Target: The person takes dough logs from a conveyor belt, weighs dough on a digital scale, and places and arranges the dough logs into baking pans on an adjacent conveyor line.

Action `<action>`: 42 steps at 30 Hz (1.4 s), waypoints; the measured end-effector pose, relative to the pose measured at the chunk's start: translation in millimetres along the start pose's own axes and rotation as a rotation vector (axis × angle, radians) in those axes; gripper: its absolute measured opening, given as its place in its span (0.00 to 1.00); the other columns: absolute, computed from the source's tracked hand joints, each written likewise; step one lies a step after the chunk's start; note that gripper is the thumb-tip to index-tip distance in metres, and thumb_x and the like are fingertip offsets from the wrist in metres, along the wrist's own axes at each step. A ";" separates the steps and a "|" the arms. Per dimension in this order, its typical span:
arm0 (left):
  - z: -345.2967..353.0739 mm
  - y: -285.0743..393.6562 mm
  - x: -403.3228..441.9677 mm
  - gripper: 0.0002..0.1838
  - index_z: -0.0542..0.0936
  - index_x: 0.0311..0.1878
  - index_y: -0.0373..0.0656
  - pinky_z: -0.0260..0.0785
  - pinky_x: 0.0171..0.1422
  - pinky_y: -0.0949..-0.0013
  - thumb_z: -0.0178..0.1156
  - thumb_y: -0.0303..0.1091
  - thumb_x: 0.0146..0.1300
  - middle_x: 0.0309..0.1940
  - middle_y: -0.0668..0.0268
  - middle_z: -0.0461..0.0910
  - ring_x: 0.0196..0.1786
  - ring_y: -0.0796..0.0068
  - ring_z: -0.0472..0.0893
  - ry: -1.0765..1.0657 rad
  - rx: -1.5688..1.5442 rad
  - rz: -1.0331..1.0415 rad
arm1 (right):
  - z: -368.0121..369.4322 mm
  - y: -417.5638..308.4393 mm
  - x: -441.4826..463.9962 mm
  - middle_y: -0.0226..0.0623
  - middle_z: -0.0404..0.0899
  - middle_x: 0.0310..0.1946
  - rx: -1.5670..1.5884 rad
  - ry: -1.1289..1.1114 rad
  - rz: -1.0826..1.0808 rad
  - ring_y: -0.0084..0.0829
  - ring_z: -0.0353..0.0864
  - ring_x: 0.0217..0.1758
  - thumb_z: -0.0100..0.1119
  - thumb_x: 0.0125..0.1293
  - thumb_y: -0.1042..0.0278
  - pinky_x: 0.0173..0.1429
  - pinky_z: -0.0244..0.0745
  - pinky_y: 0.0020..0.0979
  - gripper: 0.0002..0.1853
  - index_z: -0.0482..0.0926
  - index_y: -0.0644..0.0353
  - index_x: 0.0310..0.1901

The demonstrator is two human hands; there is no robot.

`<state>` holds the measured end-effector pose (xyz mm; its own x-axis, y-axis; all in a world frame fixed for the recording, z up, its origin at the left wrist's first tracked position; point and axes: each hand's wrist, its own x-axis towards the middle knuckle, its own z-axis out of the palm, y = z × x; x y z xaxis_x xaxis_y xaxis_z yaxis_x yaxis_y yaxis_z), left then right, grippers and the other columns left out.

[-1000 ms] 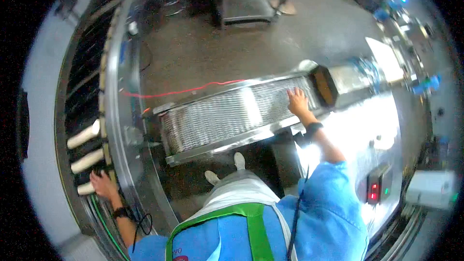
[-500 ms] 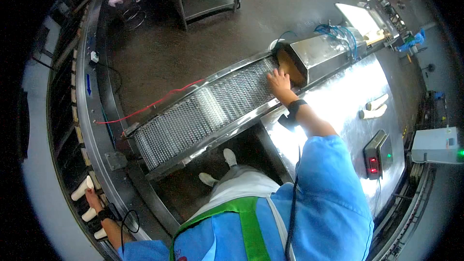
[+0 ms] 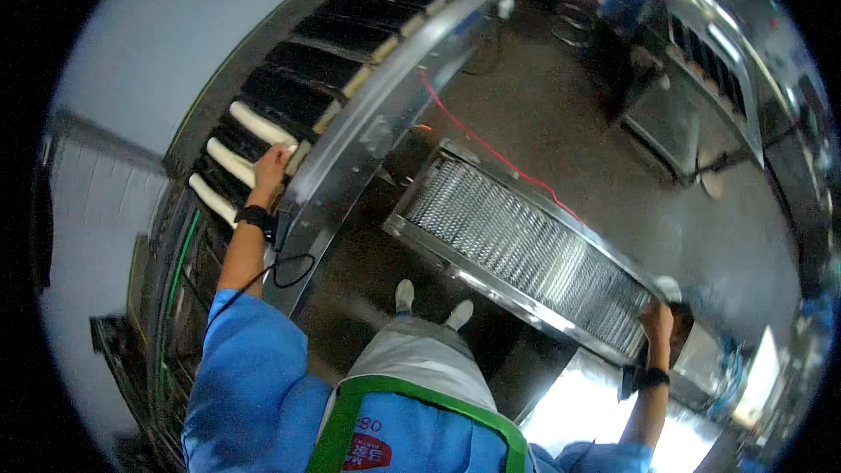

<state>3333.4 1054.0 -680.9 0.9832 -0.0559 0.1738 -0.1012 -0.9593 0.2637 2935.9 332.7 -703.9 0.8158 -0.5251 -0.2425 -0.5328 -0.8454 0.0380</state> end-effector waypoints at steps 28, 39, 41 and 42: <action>-22.3 4.7 -127.5 0.07 0.74 0.34 0.48 0.54 0.48 0.64 0.54 0.34 0.50 0.34 0.71 0.72 0.43 0.68 0.66 0.374 0.099 0.000 | -102.0 -589.0 22.5 0.38 0.63 0.46 0.910 -0.338 -1.197 0.33 0.63 0.51 0.57 0.50 0.70 0.51 0.61 0.29 0.20 0.68 0.59 0.46; -33.3 12.8 -88.4 0.14 0.69 0.44 0.45 0.53 0.51 0.59 0.48 0.41 0.57 0.44 0.63 0.68 0.48 0.62 0.65 0.284 -0.068 -0.183 | 10.3 -208.0 61.1 0.46 0.66 0.43 0.305 0.052 -0.401 0.48 0.62 0.49 0.60 0.43 0.68 0.54 0.56 0.42 0.22 0.69 0.57 0.44; -15.3 29.6 -49.9 0.17 0.67 0.48 0.43 0.51 0.56 0.58 0.46 0.40 0.59 0.49 0.61 0.65 0.54 0.61 0.62 0.339 -0.029 0.049 | 35.1 -127.6 49.5 0.47 0.64 0.47 0.136 0.097 -0.179 0.48 0.62 0.51 0.61 0.41 0.66 0.50 0.62 0.44 0.29 0.65 0.57 0.49; -5.6 44.7 -29.2 0.19 0.65 0.52 0.42 0.48 0.59 0.59 0.45 0.39 0.59 0.54 0.61 0.62 0.58 0.61 0.59 0.291 0.030 0.070 | 18.8 -111.1 30.0 0.45 0.61 0.50 0.069 0.019 0.000 0.48 0.61 0.51 0.60 0.41 0.66 0.49 0.64 0.45 0.30 0.64 0.57 0.50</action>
<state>3299.3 1014.3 -669.0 0.8888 -0.0443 0.4562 -0.1580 -0.9639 0.2142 3015.4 412.7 -733.6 0.8197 -0.5270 -0.2245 -0.5461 -0.8372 -0.0287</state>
